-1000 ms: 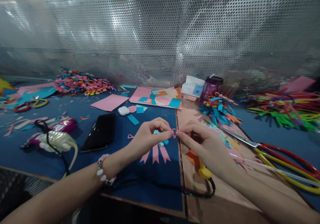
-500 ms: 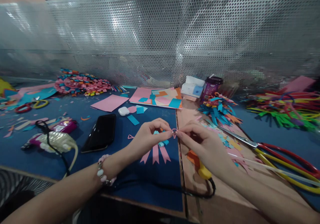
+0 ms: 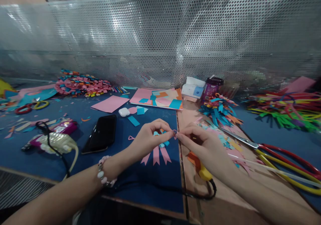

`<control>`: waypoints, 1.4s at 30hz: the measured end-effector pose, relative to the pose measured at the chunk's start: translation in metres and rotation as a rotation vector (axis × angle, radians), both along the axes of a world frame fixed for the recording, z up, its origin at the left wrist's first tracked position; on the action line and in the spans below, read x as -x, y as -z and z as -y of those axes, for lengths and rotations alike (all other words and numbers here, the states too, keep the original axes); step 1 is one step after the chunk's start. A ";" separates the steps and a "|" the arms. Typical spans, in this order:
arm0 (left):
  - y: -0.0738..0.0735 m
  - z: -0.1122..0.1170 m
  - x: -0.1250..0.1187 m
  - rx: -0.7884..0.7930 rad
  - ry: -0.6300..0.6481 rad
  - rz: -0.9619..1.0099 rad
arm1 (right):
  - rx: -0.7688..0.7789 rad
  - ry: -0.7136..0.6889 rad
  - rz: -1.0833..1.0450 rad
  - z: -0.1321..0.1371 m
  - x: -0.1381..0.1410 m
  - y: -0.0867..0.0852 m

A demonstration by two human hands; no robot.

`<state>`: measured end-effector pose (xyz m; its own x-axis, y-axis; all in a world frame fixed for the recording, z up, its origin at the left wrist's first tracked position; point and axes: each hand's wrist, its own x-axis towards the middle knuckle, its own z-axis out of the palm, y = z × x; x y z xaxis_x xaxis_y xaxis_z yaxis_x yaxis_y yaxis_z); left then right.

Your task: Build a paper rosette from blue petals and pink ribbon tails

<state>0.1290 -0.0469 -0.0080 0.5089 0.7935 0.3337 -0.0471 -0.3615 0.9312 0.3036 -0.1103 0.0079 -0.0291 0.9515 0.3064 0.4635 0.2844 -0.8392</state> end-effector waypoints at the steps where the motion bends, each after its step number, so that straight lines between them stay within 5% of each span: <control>1: 0.000 0.000 0.000 0.000 -0.006 0.001 | -0.005 0.001 -0.002 0.000 0.000 0.001; 19: 0.000 0.002 -0.001 0.106 0.021 0.031 | -0.146 0.000 -0.019 -0.006 0.000 0.016; 42: 0.003 0.002 -0.001 0.157 0.067 0.030 | -0.149 -0.004 -0.012 -0.008 -0.003 0.019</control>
